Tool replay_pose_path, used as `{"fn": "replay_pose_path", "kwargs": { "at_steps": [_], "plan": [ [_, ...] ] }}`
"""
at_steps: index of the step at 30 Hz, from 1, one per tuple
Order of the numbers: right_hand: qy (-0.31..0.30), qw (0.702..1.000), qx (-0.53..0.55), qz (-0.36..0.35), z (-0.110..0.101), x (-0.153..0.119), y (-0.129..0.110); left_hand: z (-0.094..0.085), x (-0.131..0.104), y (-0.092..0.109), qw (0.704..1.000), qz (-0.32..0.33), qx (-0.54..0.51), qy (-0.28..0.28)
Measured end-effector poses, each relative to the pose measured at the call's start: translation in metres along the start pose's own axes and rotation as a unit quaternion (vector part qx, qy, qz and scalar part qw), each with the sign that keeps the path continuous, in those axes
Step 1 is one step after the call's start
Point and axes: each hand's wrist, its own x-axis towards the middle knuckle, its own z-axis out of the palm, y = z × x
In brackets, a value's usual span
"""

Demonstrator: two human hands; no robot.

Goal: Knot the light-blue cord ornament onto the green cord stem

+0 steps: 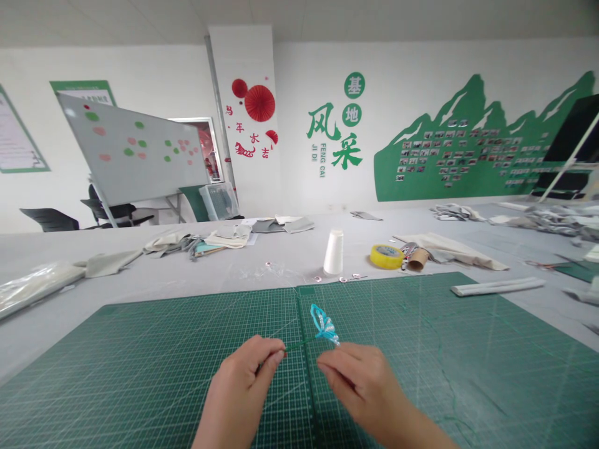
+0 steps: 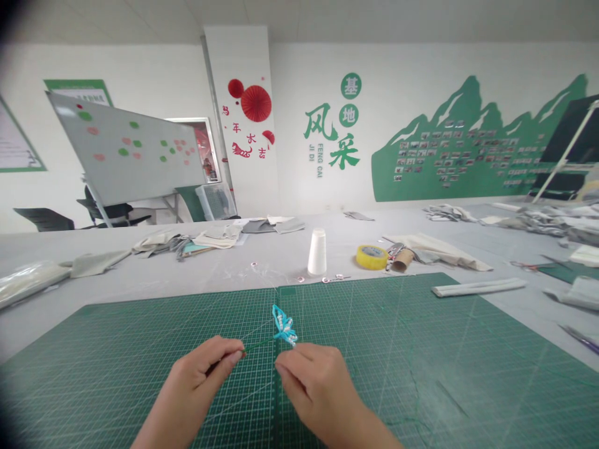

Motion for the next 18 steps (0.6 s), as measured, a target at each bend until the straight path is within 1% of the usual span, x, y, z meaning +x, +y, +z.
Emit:
{"fn": "replay_pose_path", "kwargs": {
  "at_steps": [6,9,11,14,18],
  "plan": [
    [-0.016,0.997,0.050,0.049,0.002,0.000,0.005,-0.001,0.001,0.004,0.999,0.026,-0.041,-0.011],
    [-0.012,0.991,0.096,0.087,-0.001,0.002,0.004,-0.003,0.001,0.004,0.997,0.060,-0.045,-0.028],
    [-0.014,0.983,0.145,0.115,-0.004,0.005,0.003,-0.003,0.001,0.005,0.994,0.089,-0.039,-0.040],
    [-0.033,0.963,0.222,0.148,-0.009,0.009,0.004,-0.004,0.000,0.009,0.989,0.136,-0.028,-0.058],
    [-0.054,0.939,0.299,0.161,-0.011,0.011,0.012,-0.007,-0.002,0.015,0.980,0.176,0.008,-0.093]
  ]
}}
